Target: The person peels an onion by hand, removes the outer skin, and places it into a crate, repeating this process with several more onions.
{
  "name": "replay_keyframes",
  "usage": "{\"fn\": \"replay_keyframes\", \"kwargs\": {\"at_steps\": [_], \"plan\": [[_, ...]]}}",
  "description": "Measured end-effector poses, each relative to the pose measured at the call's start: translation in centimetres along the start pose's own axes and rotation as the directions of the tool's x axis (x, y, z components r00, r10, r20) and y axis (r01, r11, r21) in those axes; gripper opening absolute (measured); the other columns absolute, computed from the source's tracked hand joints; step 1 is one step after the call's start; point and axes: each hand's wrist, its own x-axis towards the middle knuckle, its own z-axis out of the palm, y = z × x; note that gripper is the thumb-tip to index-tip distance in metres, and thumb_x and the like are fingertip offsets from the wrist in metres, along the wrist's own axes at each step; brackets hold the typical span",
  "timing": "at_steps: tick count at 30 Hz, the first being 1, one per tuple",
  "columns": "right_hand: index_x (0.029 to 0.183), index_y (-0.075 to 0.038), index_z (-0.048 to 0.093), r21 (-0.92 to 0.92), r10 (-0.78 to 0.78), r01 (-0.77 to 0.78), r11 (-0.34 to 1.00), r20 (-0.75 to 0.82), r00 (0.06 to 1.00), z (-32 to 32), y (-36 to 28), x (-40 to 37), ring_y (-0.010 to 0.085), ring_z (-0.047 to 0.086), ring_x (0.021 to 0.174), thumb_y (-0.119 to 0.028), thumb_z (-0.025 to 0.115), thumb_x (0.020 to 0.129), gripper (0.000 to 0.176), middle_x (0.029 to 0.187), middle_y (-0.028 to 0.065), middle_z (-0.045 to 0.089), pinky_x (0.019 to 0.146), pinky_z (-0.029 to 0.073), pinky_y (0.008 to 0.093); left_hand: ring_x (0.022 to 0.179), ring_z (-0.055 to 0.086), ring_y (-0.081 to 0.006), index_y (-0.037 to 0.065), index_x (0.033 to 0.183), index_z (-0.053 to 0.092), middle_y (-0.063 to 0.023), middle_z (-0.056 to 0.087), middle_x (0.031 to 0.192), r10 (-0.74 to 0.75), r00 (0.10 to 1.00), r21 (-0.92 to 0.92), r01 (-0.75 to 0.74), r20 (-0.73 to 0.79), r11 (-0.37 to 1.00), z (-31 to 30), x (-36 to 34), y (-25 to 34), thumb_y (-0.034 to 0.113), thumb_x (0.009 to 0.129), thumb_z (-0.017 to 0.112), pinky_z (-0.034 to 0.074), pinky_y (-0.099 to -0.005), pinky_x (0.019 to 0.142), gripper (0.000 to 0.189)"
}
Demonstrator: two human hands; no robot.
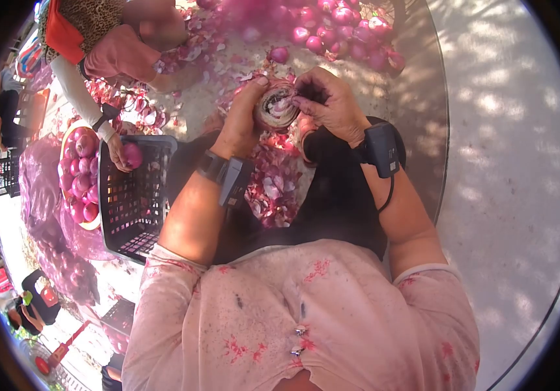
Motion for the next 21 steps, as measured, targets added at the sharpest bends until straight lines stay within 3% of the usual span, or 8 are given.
{"fn": "replay_keyframes", "kwargs": {"at_steps": [2, 6, 9, 11, 12, 15, 17, 21], "plan": [[0.098, 0.0, 0.06, 0.195, 0.189, -0.208, 0.959, 0.109, 0.976, -0.2, -0.2, -0.2, 0.0083, 0.057, 0.075, -0.001, 0.07, 0.08, 0.021, 0.083, 0.0036, 0.058, 0.066, 0.049, 0.0244, 0.097, 0.063, -0.021, 0.0, 0.113, 0.058, -0.0124, 0.064, 0.108, -0.038, 0.999, 0.007, 0.038, 0.03, 0.999, -0.1, -0.2, 0.3, 0.03, 0.097, 0.046, 0.052, -0.0361, 0.088, 0.036], [0.098, 0.001, 0.06, 0.092, 0.18, -0.194, 0.977, 0.14, 0.974, -0.4, -0.3, -0.5, 0.0072, 0.057, 0.073, -0.002, 0.069, 0.082, 0.019, 0.08, 0.0036, 0.058, 0.062, 0.049, 0.0244, 0.091, 0.064, -0.0177, 0.0, 0.109, 0.059, -0.0102, 0.066, 0.101, -0.101, 0.994, 0.086, 0.098, 0.036, 0.992, -0.3, -0.5, 0.4, 0.028, 0.096, 0.049, 0.053, -0.0318, 0.081, 0.032], [0.092, 0.0, 0.058, -0.102, 0.072, -0.058, 0.993, 0.145, 0.987, 0.0, 0.1, -0.5, 0.0056, 0.054, 0.07, -0.003, 0.066, 0.085, 0.011, 0.079, 0.0007, 0.06, 0.06, 0.046, 0.0232, 0.091, 0.065, -0.0183, 0.001, 0.11, 0.058, -0.0099, 0.065, 0.101, -0.091, 0.996, 0.131, 0.089, 0.012, 0.987, -0.6, -0.3, 0.0, 0.027, 0.095, 0.052, 0.054, -0.0334, 0.081, 0.031], [0.089, 0.001, 0.057, -0.294, -0.036, 0.058, 0.954, 0.08, 0.996, 0.4, 0.3, -0.3, 0.0111, 0.056, 0.071, -0.004, 0.066, 0.085, 0.011, 0.079, 0.0051, 0.059, 0.063, 0.047, 0.0264, 0.091, 0.065, -0.0187, 0.001, 0.111, 0.058, -0.0098, 0.065, 0.101, -0.066, 0.998, 0.134, 0.065, 0.003, 0.989, -0.5, -0.2, -0.2, 0.027, 0.095, 0.053, 0.054, -0.0344, 0.081, 0.031], [0.089, 0.001, 0.057, -0.293, -0.037, 0.059, 0.954, 0.079, 0.996, 0.7, 0.4, -0.2, 0.0111, 0.056, 0.071, -0.004, 0.066, 0.085, 0.011, 0.079, 0.0051, 0.059, 0.063, 0.047, 0.0264, 0.092, 0.065, -0.0196, 0.001, 0.112, 0.058, -0.0103, 0.065, 0.101, -0.121, 0.993, 0.007, 0.121, 0.002, 0.993, -0.4, -0.3, -0.4, 0.027, 0.094, 0.054, 0.055, -0.0355, 0.081, 0.031], [0.09, 0.002, 0.056, -0.452, -0.215, 0.211, 0.867, 0.043, 0.976, 1.4, 0.4, 0.3, 0.021, 0.058, 0.072, -0.004, 0.066, 0.084, 0.014, 0.081, 0.01, 0.056, 0.066, 0.048, 0.0304, 0.092, 0.065, -0.0216, 0.002, 0.113, 0.058, -0.0114, 0.065, 0.103, -0.194, 0.979, -0.181, 0.181, -0.057, 0.967, -0.1, -0.4, -1.1, 0.028, 0.094, 0.054, 0.055, -0.0379, 0.081, 0.032], [0.092, 0.0, 0.056, -0.506, -0.235, 0.229, 0.831, 0.053, 0.97, 1.8, 0.5, 0.5, 0.0367, 0.059, 0.084, -0.01, 0.064, 0.082, 0.016, 0.092, 0.0174, 0.057, 0.072, 0.048, 0.0421, 0.092, 0.065, -0.0228, 0.002, 0.113, 0.058, -0.012, 0.065, 0.104, -0.215, 0.969, -0.24, 0.182, -0.119, 0.954, 0.0, -0.3, -1.5, 0.029, 0.094, 0.053, 0.055, -0.0392, 0.081, 0.033], [0.092, 0.0, 0.053, -0.575, -0.294, 0.288, 0.766, 0.085, 0.952, 2.2, 0.4, 0.7, 0.0339, 0.058, 0.08, -0.005, 0.065, 0.082, 0.016, 0.084, 0.0134, 0.052, 0.069, 0.048, 0.0385, 0.09, 0.065, -0.0246, 0.004, 0.111, 0.058, -0.011, 0.065, 0.102, -0.206, 0.961, -0.333, 0.136, -0.185, 0.933, 0.4, -0.4, -2.2, 0.031, 0.094, 0.052, 0.055, -0.0398, 0.081, 0.033]]}}
